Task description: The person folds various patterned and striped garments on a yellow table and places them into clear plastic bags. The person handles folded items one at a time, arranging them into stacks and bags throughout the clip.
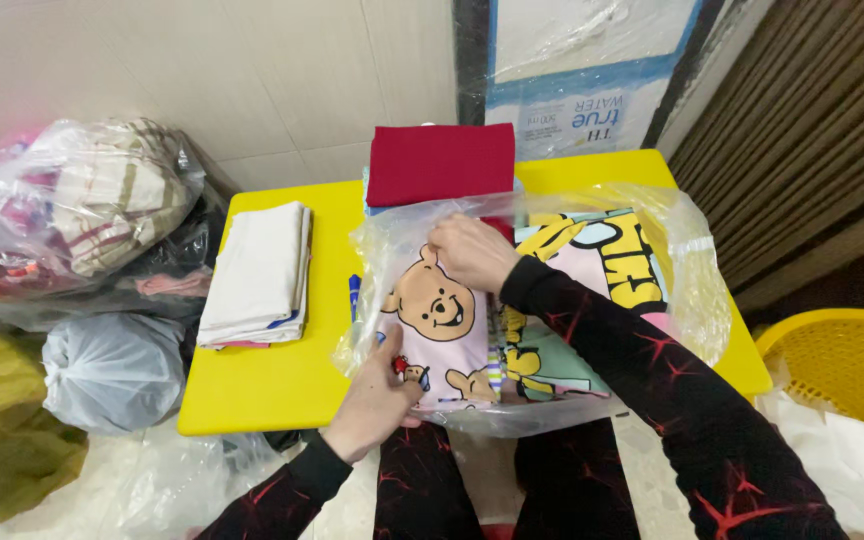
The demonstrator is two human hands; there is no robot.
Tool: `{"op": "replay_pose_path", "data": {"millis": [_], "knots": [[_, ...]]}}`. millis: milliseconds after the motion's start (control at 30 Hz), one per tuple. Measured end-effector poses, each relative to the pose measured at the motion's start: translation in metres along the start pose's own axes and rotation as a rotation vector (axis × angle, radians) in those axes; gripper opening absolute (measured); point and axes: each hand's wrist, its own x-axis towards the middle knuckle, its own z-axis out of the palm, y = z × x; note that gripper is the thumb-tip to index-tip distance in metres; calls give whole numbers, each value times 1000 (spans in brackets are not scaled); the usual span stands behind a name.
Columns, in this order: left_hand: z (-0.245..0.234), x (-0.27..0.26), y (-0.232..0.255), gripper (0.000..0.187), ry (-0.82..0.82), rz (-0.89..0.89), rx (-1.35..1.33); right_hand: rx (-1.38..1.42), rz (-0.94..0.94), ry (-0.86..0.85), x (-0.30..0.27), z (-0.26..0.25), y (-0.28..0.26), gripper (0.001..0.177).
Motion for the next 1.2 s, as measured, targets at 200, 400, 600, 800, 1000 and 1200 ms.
{"op": "replay_pose_path", "data": {"millis": [200,400,600,800,1000,1200], "knots": [[3,-1,5,88,37,97,76,-91,272,-267,46,29,0,37],[3,-2,3,89,41,122,79,-120,374,-328,41,63,10,31],[2,9,1,86,79,203,160,-76,-3,50,36,82,16,32],[-13,7,14,103,-62,18,69,58,200,106,-24,38,-37,71],[-26,-10,14,127,55,319,874,147,-178,-213,-68,8,-84,81],[-42,-40,13,35,155,585,1385,-23,-231,-316,-39,10,-95,76]]}}
